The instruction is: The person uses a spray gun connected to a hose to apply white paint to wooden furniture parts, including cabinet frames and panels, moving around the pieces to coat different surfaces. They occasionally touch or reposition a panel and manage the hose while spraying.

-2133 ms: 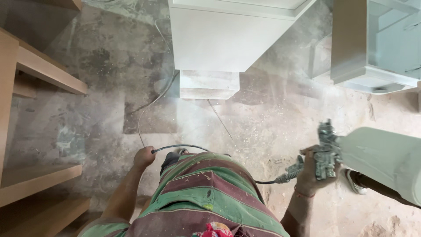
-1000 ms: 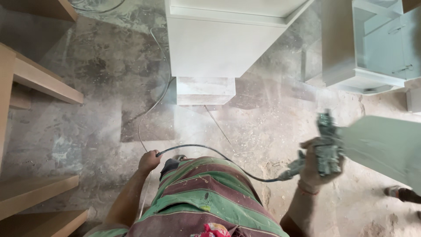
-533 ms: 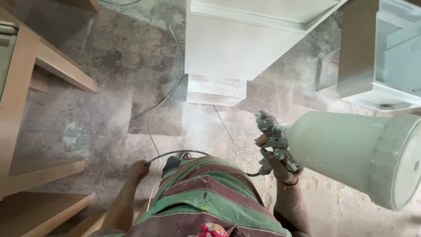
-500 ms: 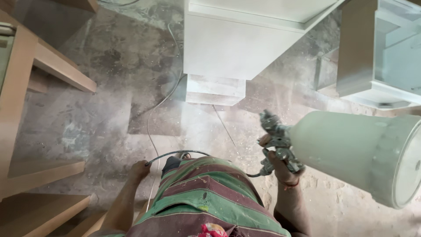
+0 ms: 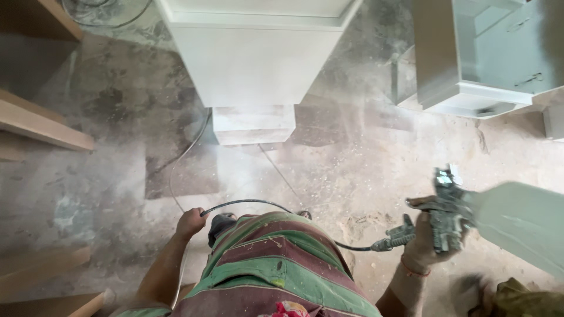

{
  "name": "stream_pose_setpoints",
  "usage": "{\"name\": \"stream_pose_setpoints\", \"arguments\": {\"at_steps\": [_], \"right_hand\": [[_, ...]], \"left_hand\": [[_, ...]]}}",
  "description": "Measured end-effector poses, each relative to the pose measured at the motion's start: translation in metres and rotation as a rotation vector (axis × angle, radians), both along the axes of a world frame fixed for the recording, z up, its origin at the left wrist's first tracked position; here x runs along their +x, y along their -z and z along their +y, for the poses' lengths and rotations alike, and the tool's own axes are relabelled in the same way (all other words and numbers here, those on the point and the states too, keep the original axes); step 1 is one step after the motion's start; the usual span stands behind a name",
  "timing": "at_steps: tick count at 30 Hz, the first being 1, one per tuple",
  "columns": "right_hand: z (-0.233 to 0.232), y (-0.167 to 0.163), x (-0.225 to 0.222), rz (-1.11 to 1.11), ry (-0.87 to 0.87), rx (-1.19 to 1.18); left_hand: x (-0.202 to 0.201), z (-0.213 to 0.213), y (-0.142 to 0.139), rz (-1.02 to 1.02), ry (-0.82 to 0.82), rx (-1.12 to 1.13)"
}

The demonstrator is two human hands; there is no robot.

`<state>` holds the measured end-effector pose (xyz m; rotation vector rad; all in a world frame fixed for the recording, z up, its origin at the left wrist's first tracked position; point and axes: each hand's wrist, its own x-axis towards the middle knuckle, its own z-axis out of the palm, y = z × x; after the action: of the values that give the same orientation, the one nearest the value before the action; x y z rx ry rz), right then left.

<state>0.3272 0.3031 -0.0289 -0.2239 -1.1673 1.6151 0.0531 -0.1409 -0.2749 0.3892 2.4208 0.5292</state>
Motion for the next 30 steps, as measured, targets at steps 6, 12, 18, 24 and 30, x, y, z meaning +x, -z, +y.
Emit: {"name": "stream_pose_setpoints", "arguments": {"at_steps": [6,12,18,24,30], "right_hand": [[0.088,-0.022,0.038,-0.318,-0.004,0.505],[0.19,-0.035,0.07,-0.102,-0.063,0.456],[0.255,0.014,0.078,-0.15,-0.173,0.401],[0.257,0.061,0.078,-0.426,-0.264,0.259],[0.234,0.052,0.083,-0.601,-0.246,0.186]], "left_hand": [[0.068,0.124,-0.006,0.001,0.029,-0.038],[0.128,0.222,-0.007,-0.048,-0.173,0.063],[0.164,0.249,0.0,0.021,-0.258,0.041],[0.182,0.241,-0.003,-0.075,-0.207,-0.108],[0.187,0.231,-0.004,0.003,-0.089,-0.201]]}}
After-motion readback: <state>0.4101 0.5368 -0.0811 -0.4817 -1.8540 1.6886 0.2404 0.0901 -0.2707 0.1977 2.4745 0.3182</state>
